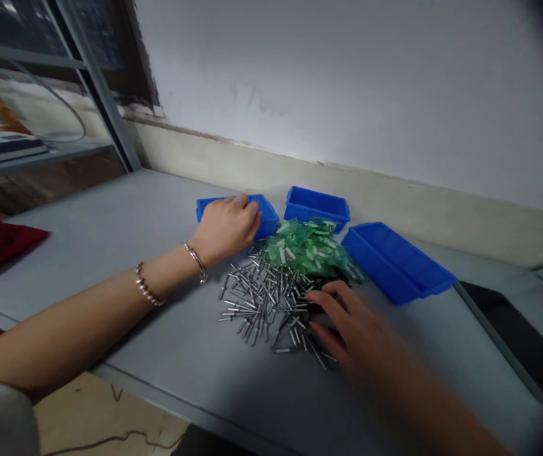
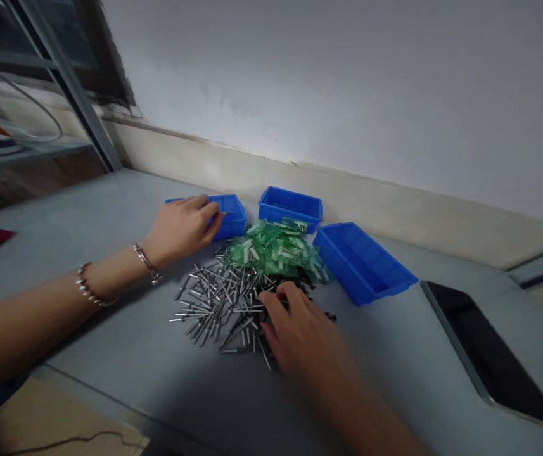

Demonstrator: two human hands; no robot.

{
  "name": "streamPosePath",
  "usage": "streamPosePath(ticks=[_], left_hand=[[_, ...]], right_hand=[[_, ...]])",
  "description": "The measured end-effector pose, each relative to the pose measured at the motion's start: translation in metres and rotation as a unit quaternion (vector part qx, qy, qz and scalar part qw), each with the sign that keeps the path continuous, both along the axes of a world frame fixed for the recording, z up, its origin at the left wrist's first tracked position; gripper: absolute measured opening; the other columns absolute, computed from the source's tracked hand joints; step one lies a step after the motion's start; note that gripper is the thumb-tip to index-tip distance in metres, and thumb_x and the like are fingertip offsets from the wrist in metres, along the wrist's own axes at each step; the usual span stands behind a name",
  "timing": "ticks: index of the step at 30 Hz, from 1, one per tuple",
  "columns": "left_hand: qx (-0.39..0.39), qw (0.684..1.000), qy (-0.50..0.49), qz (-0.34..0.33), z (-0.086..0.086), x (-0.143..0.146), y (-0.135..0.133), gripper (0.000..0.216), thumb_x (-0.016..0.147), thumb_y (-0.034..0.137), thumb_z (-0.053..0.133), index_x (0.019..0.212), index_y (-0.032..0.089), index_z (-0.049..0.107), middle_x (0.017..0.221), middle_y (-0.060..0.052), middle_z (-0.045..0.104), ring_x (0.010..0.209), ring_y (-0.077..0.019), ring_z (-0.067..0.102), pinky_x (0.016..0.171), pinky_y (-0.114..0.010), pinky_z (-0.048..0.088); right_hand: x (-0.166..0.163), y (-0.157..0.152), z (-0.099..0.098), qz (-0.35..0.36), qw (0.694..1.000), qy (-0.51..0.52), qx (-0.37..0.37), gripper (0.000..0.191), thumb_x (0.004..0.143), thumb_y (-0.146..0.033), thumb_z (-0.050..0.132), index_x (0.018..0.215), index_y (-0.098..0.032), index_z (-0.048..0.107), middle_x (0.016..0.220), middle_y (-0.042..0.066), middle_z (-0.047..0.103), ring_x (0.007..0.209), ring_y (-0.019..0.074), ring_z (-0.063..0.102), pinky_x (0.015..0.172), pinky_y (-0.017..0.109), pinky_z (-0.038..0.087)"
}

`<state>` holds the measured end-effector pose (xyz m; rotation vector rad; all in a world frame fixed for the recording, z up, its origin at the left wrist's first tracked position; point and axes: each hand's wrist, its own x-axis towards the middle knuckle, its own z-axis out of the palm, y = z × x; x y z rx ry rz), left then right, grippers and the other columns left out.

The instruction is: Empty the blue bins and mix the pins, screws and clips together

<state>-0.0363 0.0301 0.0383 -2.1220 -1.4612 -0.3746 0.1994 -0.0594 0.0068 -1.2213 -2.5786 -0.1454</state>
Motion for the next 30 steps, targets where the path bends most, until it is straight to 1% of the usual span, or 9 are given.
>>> streamPosePath(ticks=[2, 4, 7, 10, 17, 20, 24, 27, 30], left_hand=[[-0.026, 0.999, -0.009, 0.045, 0.0, -0.003, 0.003, 0.036, 0.092, 0.03, 0.03, 0.084, 0.013, 0.061, 0.077, -0.01, 0.058, 0.063, -0.0189, 0.053, 0.05, -0.029, 0.026], [-0.051, 0.996, -0.022, 0.068, -0.001, -0.005, 0.005, 0.039, 0.092, 0.031, 0.029, 0.084, 0.013, 0.063, 0.079, -0.011, 0.059, 0.067, -0.02, 0.054, 0.052, -0.029, 0.027], [-0.084, 0.992, -0.046, 0.079, -0.003, -0.006, 0.006, 0.042, 0.092, 0.032, 0.029, 0.084, 0.013, 0.065, 0.082, -0.013, 0.059, 0.071, -0.0215, 0.055, 0.056, -0.029, 0.03], [-0.095, 0.991, -0.05, 0.082, -0.003, -0.006, 0.007, 0.044, 0.092, 0.032, 0.028, 0.083, 0.013, 0.066, 0.082, -0.013, 0.059, 0.071, -0.0221, 0.055, 0.056, -0.03, 0.03], [-0.076, 0.994, -0.053, 0.06, -0.005, -0.007, 0.008, 0.043, 0.092, 0.032, 0.029, 0.078, 0.01, 0.063, 0.078, -0.01, 0.058, 0.064, -0.0145, 0.051, 0.054, -0.026, 0.03], [-0.068, 0.994, -0.074, 0.04, -0.008, -0.009, 0.01, 0.04, 0.091, 0.031, 0.033, 0.073, 0.011, 0.062, 0.072, -0.009, 0.057, 0.058, -0.0127, 0.048, 0.052, -0.025, 0.03], [-0.043, 0.995, -0.09, 0.018, -0.011, -0.01, 0.011, 0.038, 0.089, 0.028, 0.035, 0.066, 0.013, 0.06, 0.065, -0.008, 0.055, 0.053, -0.0133, 0.046, 0.048, -0.026, 0.028], [-0.022, 0.998, -0.052, 0.02, -0.012, -0.011, 0.012, 0.037, 0.089, 0.028, 0.035, 0.066, 0.013, 0.06, 0.065, -0.008, 0.054, 0.057, -0.0149, 0.048, 0.05, -0.026, 0.029], [0.011, 0.999, -0.026, 0.023, -0.01, -0.01, 0.011, 0.032, 0.089, 0.029, 0.037, 0.071, 0.013, 0.059, 0.07, -0.009, 0.055, 0.064, -0.0175, 0.049, 0.054, -0.027, 0.032]], right_hand=[[-0.002, 0.0, 0.001, 0.013, 1.0, -0.01, -0.017, 0.025, 0.077, -0.014, 0.053, 0.101, -0.019, 0.057, 0.095, 0.01, 0.059, 0.077, 0.0197, 0.062, 0.062, 0.032, 0.053], [-0.003, 0.0, 0.002, 0.019, 0.999, -0.02, -0.025, 0.021, 0.076, -0.013, 0.054, 0.096, -0.019, 0.059, 0.092, 0.009, 0.06, 0.077, 0.0201, 0.062, 0.061, 0.031, 0.053], [-0.002, 0.001, 0.004, 0.018, 0.999, -0.029, -0.03, 0.019, 0.076, -0.013, 0.055, 0.093, -0.019, 0.06, 0.088, 0.008, 0.06, 0.076, 0.0201, 0.061, 0.06, 0.031, 0.052], [0.0, 0.002, 0.004, 0.021, 0.999, -0.033, -0.035, 0.016, 0.077, -0.014, 0.054, 0.091, -0.019, 0.06, 0.086, 0.007, 0.06, 0.074, 0.0187, 0.061, 0.06, 0.03, 0.051], [0.004, 0.001, 0.003, 0.001, 0.999, -0.032, -0.013, 0.007, 0.08, -0.017, 0.052, 0.076, -0.021, 0.057, 0.073, 0.002, 0.059, 0.065, 0.0162, 0.059, 0.056, 0.027, 0.046], [0.003, 0.001, 0.005, 0.018, 0.999, -0.035, -0.037, 0.006, 0.08, -0.022, 0.057, 0.074, -0.021, 0.057, 0.072, 0.001, 0.059, 0.065, 0.0164, 0.06, 0.055, 0.027, 0.045], [0.002, 0.0, 0.008, 0.045, 0.996, -0.061, -0.057, 0.009, 0.077, -0.029, 0.062, 0.081, -0.021, 0.058, 0.076, 0.001, 0.061, 0.067, 0.0165, 0.061, 0.054, 0.026, 0.046], [0.002, 0.0, 0.008, 0.04, 0.994, -0.071, -0.072, 0.008, 0.076, -0.025, 0.064, 0.082, -0.021, 0.059, 0.078, 0.002, 0.062, 0.069, 0.0167, 0.062, 0.054, 0.025, 0.046], [0.002, 0.0, 0.008, 0.033, 0.992, -0.077, -0.094, 0.007, 0.076, -0.019, 0.063, 0.081, -0.021, 0.059, 0.078, 0.001, 0.062, 0.07, 0.0163, 0.062, 0.056, 0.024, 0.047]])
